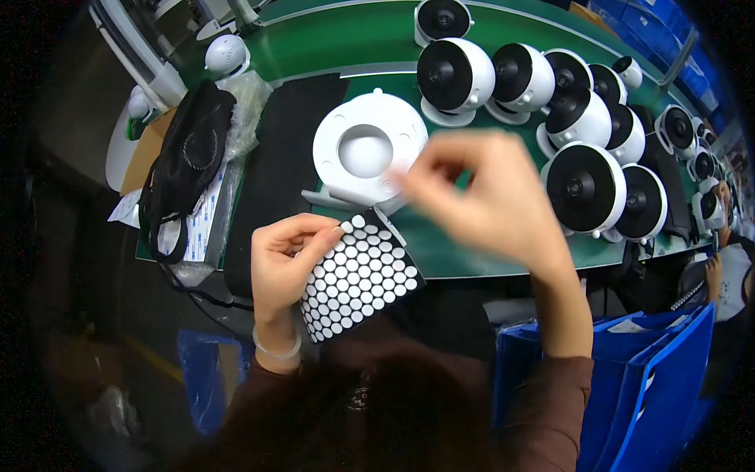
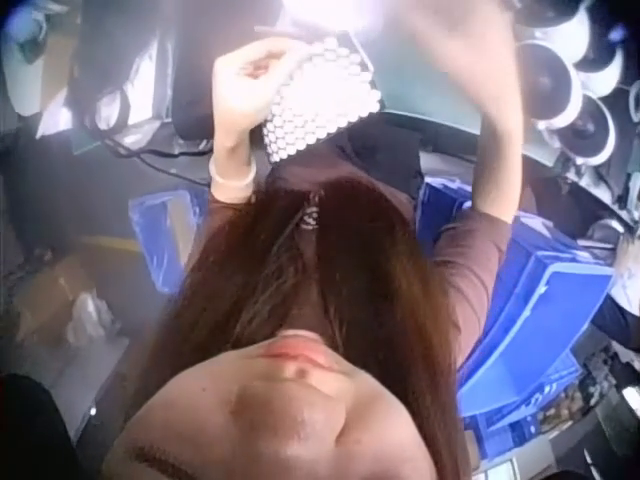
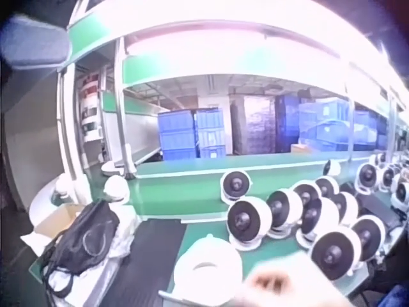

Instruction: Assembling security cameras by applying adhesive pads to components on a factory production line.

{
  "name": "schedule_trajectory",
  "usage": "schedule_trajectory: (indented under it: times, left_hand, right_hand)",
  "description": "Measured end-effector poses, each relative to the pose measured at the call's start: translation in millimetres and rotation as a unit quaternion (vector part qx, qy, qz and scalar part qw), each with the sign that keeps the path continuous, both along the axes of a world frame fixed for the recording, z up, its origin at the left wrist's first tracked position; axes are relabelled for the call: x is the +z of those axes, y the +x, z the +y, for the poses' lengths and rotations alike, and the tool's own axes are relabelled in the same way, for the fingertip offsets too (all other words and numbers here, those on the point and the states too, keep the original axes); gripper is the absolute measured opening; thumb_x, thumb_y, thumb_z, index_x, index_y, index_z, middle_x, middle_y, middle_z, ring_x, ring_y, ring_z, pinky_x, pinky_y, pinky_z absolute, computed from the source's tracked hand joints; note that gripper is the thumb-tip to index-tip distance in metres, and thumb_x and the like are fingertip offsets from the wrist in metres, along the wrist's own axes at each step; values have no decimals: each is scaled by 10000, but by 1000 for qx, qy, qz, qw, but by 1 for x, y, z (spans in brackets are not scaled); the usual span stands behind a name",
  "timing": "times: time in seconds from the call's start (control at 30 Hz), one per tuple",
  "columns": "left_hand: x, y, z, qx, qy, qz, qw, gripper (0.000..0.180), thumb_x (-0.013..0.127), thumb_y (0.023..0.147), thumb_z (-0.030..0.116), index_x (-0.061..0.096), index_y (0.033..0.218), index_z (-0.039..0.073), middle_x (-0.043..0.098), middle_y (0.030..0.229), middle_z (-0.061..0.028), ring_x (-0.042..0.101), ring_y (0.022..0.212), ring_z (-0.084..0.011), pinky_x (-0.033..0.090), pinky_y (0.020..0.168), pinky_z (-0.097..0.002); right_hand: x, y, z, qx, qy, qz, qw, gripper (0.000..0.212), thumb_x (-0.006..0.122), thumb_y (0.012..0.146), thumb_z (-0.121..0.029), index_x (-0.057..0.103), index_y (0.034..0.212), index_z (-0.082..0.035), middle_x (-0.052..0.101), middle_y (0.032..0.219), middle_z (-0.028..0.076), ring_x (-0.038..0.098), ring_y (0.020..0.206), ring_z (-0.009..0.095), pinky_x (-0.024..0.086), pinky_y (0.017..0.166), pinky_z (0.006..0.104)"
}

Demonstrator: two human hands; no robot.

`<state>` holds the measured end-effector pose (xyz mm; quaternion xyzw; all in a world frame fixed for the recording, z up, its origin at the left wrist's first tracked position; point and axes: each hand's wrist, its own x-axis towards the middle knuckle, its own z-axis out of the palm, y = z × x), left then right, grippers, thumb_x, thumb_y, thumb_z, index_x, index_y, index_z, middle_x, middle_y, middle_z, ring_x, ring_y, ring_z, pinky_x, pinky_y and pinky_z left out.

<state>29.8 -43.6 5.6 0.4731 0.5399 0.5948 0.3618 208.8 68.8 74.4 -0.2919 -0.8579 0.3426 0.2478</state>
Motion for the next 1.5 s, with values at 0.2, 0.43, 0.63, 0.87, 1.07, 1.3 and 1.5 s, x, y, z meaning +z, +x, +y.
schedule_trajectory:
  times: [0.2,0.43,0.63,0.87,1.07,1.3,1.5]
  left_hand:
    - [21,15,-3,-35,74,305,949,85,561,762,-19,614,820,-48,614,698,-96,535,575,-74,399,505,-189]
    - [13,35,-3,-24,87,221,971,54,540,772,-16,577,763,-55,578,645,-65,513,557,-68,394,505,-187]
    - [15,38,-2,-42,104,254,961,46,562,749,-17,572,718,-49,560,595,-71,512,510,-82,391,484,-192]
    - [17,36,-4,-18,93,266,959,48,564,753,-15,571,716,-45,553,581,-65,506,506,-74,377,473,-190]
    - [16,33,-3,5,74,254,964,58,563,768,-8,574,727,-46,525,566,-38,455,507,-39,347,466,-172]
    - [11,26,-4,24,69,223,972,129,544,786,-39,492,904,-51,527,591,-11,462,536,-13,333,466,-149]
    - [-3,14,21,58,12,9,998,423,549,804,-12,330,1165,-36,571,608,-52,518,585,-32,406,513,-168]
  right_hand:
    - [-33,16,-40,-29,-100,101,989,89,628,742,-52,612,788,22,614,702,29,554,637,64,408,529,173]
    - [-35,12,-49,-21,116,121,986,155,676,653,6,629,799,-17,618,724,55,576,651,167,457,547,229]
    - [-29,20,-35,67,148,68,984,151,683,618,-4,622,753,-33,611,709,56,571,640,197,443,537,279]
    - [-28,15,-29,113,206,65,970,163,692,600,-4,596,728,-34,594,686,55,575,609,215,446,523,281]
    - [-28,9,-24,116,184,39,975,169,686,602,0,588,734,-37,593,724,65,583,665,225,457,573,296]
    - [-19,-1,-19,116,180,97,972,138,660,636,12,571,739,-7,591,819,102,580,718,210,463,612,275]
    - [-17,-11,-15,-25,44,163,985,62,606,736,-24,589,785,8,621,843,85,591,781,125,462,649,231]
